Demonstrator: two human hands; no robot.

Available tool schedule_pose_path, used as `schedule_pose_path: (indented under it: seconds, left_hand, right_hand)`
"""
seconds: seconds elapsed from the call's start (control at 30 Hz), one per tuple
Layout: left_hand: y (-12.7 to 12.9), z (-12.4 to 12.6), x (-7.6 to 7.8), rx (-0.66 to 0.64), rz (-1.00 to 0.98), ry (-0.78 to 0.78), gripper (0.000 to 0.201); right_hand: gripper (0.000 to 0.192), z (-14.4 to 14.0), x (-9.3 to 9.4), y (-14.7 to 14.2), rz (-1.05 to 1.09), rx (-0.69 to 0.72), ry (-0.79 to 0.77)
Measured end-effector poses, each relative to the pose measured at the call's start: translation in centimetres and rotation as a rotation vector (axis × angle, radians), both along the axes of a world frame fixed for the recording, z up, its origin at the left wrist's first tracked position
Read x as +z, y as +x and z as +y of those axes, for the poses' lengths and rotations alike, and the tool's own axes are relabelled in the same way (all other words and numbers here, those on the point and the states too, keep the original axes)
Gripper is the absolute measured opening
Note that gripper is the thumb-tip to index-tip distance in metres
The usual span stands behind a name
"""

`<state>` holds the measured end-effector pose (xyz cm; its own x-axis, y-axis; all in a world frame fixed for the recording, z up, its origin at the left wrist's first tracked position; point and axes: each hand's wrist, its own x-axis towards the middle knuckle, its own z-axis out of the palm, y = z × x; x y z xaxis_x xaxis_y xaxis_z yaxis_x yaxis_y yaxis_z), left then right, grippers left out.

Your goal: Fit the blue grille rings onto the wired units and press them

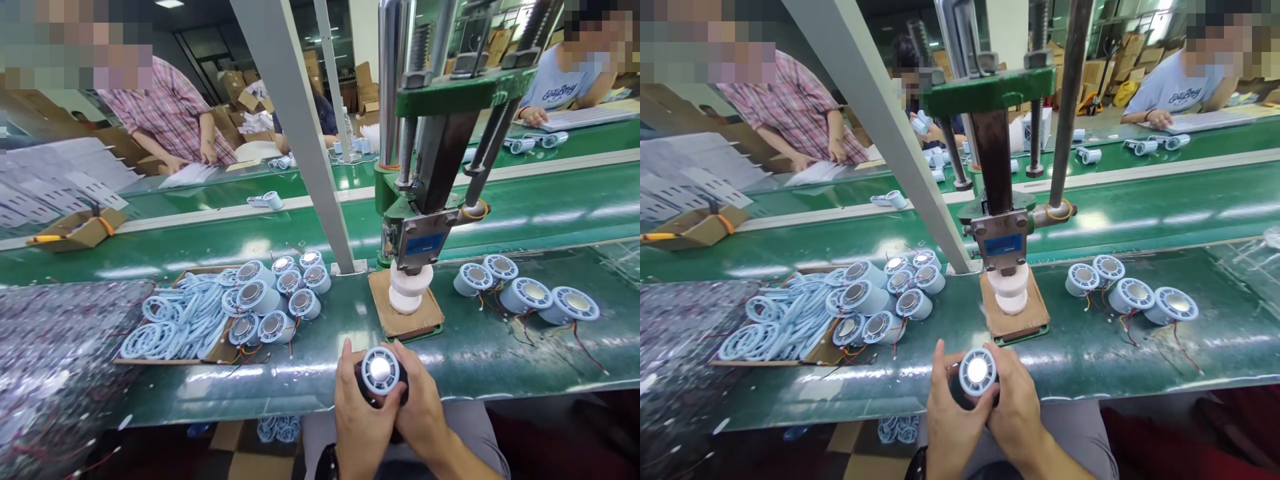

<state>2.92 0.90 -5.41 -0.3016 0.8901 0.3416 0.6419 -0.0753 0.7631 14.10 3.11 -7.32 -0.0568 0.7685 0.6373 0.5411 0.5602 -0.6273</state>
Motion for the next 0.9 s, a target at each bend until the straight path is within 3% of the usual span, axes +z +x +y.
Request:
schedule_pose_path:
  seconds: [0.2, 0.47, 0.6, 0.7, 0.8, 0.9]
  left_hand:
    - [0.4, 0.1, -0.2, -0.146, 0.031, 0.022, 0.046]
    - [-0.5, -0.4, -1.2, -0.286, -0.009, -0.066, 0.055]
    - [-0.9, 0.1, 0.2, -0.252, -0.224, -0.161, 0.05]
    - [-1.0, -0.1, 1.6, -0.257, -0.342, -0.141, 0.056]
    - [-1.2, -0.8, 2.7, -0.265, -0.371, -0.092, 0.072]
    - [-1.5, -1.3, 3.2, -0.279, -0.306, -0.049, 0.067]
  right_hand:
    - [0.058, 0.1, 0.0, 0.1, -0.013, -0.01, 0.019]
    - [0.063, 0.2, 0.6, 0.1, -0.027, -0.012, 0.027]
    - [0.063, 0.0, 0.8, 0.1, -0.004, -0.028, 0.03]
    - [0.067, -0.2, 1.6, 0.3, 0.064, 0.008, 0.06]
    - [0.072, -0.4, 2.9, 0.2, 0.143, 0.074, 0.122]
    - [0.076, -0.5, 3.7, -0.2, 0.17, 0.103, 0.165]
